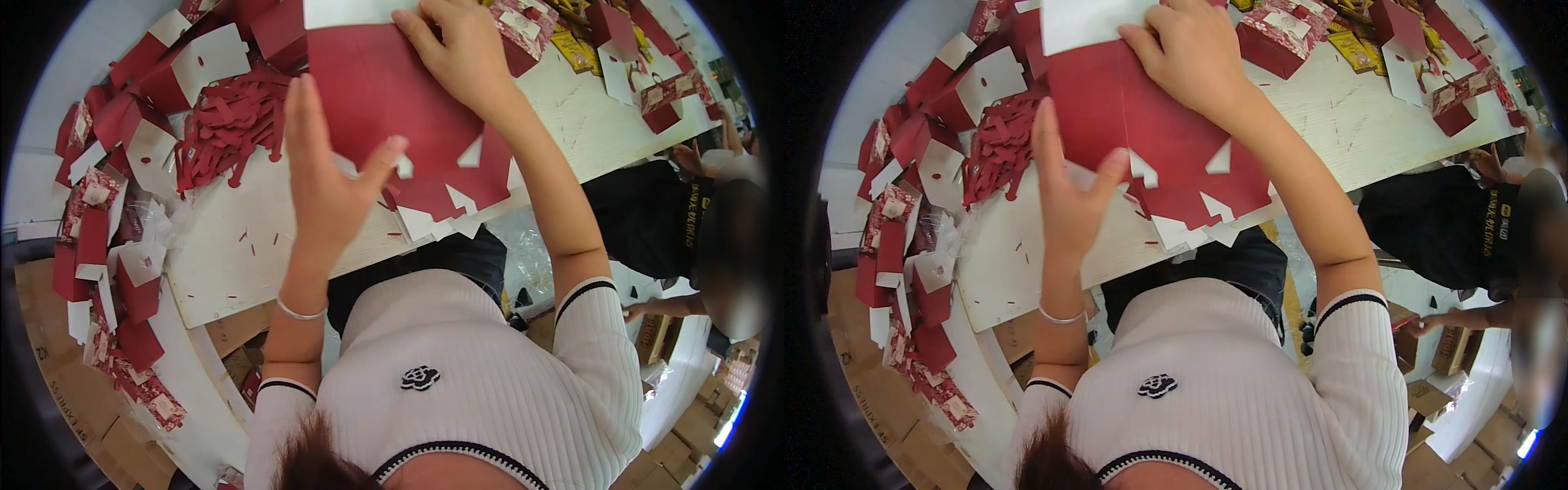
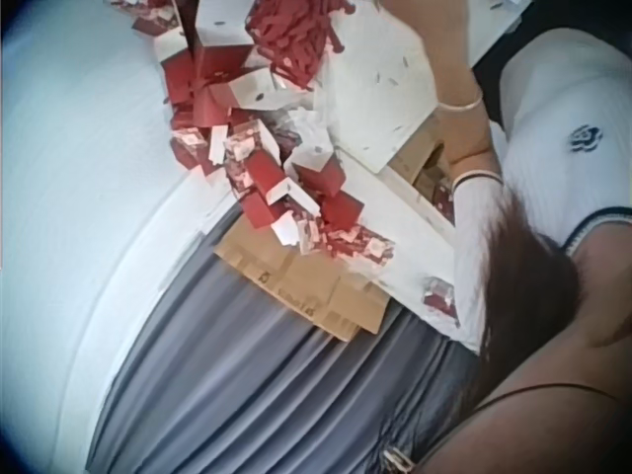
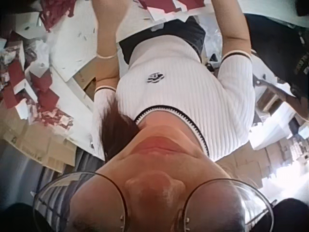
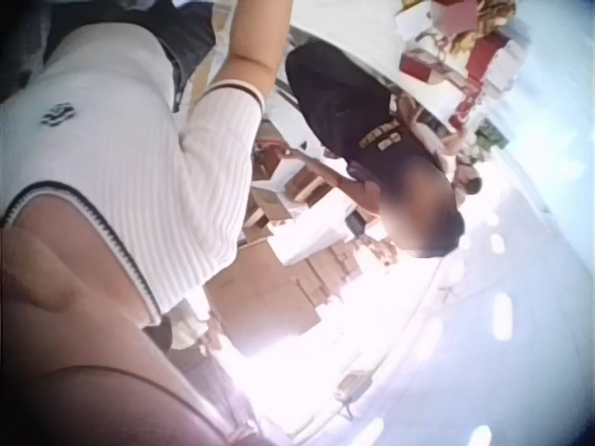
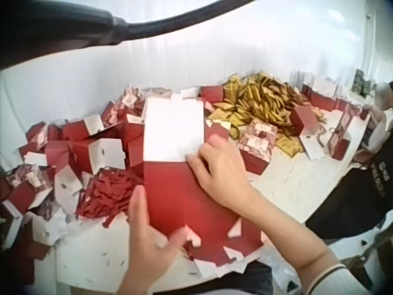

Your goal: The person folds red paper sheets into small boxes, inserts a patterned insert, and secures it with a red paper fastener. The person repeats this process for multiple units, placing finished boxes on the table.

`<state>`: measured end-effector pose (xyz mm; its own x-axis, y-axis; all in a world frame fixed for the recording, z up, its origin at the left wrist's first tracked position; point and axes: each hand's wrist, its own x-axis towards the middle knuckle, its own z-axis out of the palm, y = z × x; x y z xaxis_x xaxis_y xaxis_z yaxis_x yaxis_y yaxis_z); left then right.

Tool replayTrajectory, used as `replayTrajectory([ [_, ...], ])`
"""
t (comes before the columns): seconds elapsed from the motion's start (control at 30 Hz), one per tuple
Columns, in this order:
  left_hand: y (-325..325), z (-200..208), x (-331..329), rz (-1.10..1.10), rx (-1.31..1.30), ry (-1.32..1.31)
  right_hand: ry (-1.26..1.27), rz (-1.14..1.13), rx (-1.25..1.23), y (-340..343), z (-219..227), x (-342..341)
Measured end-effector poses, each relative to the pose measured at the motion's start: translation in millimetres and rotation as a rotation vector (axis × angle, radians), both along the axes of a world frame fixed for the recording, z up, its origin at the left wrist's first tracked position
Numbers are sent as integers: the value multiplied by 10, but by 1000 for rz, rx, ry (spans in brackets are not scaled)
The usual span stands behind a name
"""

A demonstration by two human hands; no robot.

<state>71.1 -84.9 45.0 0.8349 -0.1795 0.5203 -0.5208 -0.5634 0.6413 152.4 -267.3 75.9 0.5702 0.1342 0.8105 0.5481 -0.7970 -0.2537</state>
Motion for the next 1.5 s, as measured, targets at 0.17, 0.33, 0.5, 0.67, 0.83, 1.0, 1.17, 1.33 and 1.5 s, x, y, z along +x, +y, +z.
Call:
replayTrajectory([
  [0.17,-135,104,53,106,49,7,217,2,10,341,434,-314],
  [0.33,-228,149,118,-336,-539,294,26,127,-1,507,310,-252],
  [0.5,-44,304,140,-319,-867,534,7,281,94,247,502,-258],
  [0.67,277,490,185,-293,-846,860,94,310,-388,-224,362,-709],
  [0.83,205,541,181,-475,-655,877,196,501,-296,-197,354,-909],
  [1.0,257,485,320,-654,-443,331,560,640,631,-340,326,-865],
  [1.17,-128,539,150,-596,-731,74,465,736,548,-125,245,-829],
  [1.33,-274,504,141,-411,-732,-135,368,894,790,2,243,-779],
  [1.5,-282,501,116,-605,-976,101,291,637,963,133,243,-817],
])
